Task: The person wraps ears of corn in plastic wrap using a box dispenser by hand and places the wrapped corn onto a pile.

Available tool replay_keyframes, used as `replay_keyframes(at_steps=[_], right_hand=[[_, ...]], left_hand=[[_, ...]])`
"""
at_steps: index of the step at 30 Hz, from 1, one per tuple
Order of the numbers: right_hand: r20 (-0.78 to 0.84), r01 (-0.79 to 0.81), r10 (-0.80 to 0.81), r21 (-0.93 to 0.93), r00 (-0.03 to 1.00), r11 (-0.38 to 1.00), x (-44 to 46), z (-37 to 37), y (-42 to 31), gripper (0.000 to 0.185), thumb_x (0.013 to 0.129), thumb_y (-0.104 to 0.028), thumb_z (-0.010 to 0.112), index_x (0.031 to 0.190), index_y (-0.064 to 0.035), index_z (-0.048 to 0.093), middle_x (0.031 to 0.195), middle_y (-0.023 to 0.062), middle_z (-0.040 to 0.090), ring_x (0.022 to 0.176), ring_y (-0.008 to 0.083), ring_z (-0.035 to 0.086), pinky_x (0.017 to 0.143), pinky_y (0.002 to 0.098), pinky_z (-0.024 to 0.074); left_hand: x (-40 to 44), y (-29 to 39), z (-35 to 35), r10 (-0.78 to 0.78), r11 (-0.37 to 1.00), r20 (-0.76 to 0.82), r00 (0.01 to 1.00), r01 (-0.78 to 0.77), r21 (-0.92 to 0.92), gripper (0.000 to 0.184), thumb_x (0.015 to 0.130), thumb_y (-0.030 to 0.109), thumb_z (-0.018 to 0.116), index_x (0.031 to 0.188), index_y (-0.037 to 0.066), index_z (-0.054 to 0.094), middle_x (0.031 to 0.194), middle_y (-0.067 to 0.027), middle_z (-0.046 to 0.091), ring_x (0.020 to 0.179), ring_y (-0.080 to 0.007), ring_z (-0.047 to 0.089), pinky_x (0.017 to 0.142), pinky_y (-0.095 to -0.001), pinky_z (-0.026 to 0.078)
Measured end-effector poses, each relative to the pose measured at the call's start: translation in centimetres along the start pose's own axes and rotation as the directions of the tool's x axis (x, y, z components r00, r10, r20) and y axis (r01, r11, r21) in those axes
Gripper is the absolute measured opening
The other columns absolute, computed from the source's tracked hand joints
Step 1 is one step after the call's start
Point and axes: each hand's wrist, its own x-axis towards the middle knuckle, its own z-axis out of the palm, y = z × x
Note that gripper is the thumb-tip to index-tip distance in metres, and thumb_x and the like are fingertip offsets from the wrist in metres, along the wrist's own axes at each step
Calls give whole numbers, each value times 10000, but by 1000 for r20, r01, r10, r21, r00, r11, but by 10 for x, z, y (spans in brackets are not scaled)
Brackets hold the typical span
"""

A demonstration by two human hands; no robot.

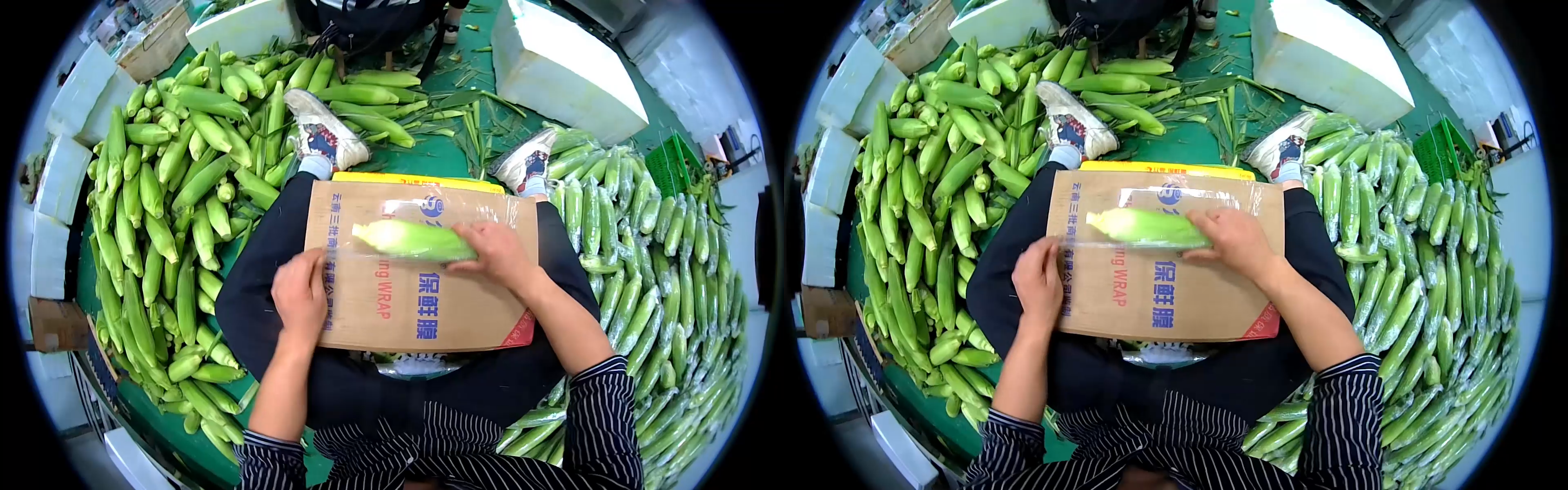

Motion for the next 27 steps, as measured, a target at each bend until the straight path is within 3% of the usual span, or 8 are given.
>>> replay_keyframes(at_steps=[3,6,10,12,15,20,25,27], right_hand=[[144,-64,50,96,988,993,-30,-8,-45,712,821,-555,805,1312,-64,646,923,155,722,865,361,715,775,452,572],[294,-118,66,163,953,979,-63,-4,-88,714,824,-586,790,1296,-67,659,932,161,722,863,367,715,772,456,570],[234,-181,171,21,957,983,-48,-21,-97,590,881,-581,726,1251,-125,679,1075,112,690,967,335,686,829,444,549],[-134,-228,221,-42,966,973,-35,-24,-94,598,863,-519,759,1292,-118,650,1210,114,651,1086,326,641,907,435,519],[-261,-234,246,78,933,969,-13,-14,-85,678,831,-486,792,1337,-67,625,1269,110,634,1153,325,620,973,436,506],[-28,-403,402,-63,915,913,24,1,-41,862,770,-526,828,1377,16,542,1270,184,640,1192,339,642,961,450,535],[207,-368,306,445,929,817,19,-13,-41,746,876,-559,762,1292,36,590,1186,298,685,1091,455,673,971,506,527],[318,-372,228,533,921,760,17,-23,-46,672,985,-604,614,1203,30,667,1164,313,697,1086,480,661,957,513,528]], left_hand=[[-38,26,-8,-400,781,22,916,353,-516,125,1066,42,580,1081,-32,680,1146,-157,763,1077,-233,728,962,-351,553],[-78,52,-13,-460,796,88,883,455,-399,130,1061,35,581,1125,-36,669,1212,-193,743,1220,-276,686,1066,-373,512],[-44,86,6,151,984,354,923,-106,-143,348,962,363,674,1109,51,717,1271,-135,686,1221,-371,603,1095,-556,392],[2,93,25,-63,986,635,770,-49,157,363,921,372,697,1132,78,726,1366,-139,631,1301,-353,541,1106,-537,372],[87,89,87,235,880,408,882,-371,295,342,937,370,680,1142,102,737,1349,-118,631,1305,-349,541,1109,-561,387],[138,96,109,91,981,576,812,26,-192,332,894,177,688,1209,73,695,1309,-165,663,1222,-362,616,1121,-563,407],[80,87,75,703,660,330,630,-750,25,602,706,97,757,1299,87,653,1285,-127,681,1222,-321,641,1128,-531,426],[86,76,72,670,708,412,618,-699,-103,590,668,131,795,1243,88,670,1187,-102,703,1128,-327,666,1035,-496,487]])
